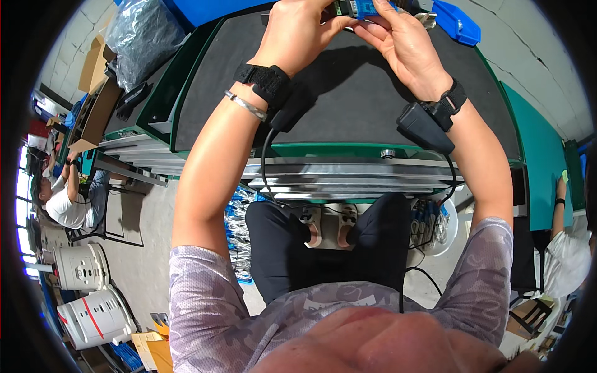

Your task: The recorder is assembling electrical connectors and cables at a workbench.

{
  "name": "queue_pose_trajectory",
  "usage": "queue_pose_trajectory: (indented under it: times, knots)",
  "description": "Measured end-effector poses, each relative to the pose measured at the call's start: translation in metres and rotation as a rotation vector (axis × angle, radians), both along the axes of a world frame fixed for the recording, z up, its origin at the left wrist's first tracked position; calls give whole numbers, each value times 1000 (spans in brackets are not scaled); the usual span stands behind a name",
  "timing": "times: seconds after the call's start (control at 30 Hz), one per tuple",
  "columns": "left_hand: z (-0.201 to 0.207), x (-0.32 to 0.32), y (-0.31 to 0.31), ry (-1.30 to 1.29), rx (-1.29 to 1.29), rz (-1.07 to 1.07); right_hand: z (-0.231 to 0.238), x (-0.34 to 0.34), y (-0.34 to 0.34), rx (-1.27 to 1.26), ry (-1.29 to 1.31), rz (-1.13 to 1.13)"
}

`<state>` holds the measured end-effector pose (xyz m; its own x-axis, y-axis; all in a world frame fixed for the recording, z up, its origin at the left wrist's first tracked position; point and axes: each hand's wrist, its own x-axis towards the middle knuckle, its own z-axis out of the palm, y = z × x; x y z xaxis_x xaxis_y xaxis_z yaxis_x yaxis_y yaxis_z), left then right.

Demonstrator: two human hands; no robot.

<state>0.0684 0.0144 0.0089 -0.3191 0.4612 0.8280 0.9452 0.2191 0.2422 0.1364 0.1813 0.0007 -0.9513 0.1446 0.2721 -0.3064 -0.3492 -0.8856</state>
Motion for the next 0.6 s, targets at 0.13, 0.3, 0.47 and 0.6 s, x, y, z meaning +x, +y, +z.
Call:
queue_pose_trajectory:
  times: [0.13, 0.3, 0.47, 0.6]
  knots:
    - [3, 1, -5, 57, -24, 3, 0, -2, 5, 39, 29, 28]
    - [9, 10, -11, -358, -107, -116, 3, -9, 16, 52, -96, 151]
    - [7, 14, -1, -68, -4, 88, 6, -7, 5, 168, 210, -18]
    - [1, 2, 1, 115, 73, 47, 3, -5, -1, 74, 226, -108]
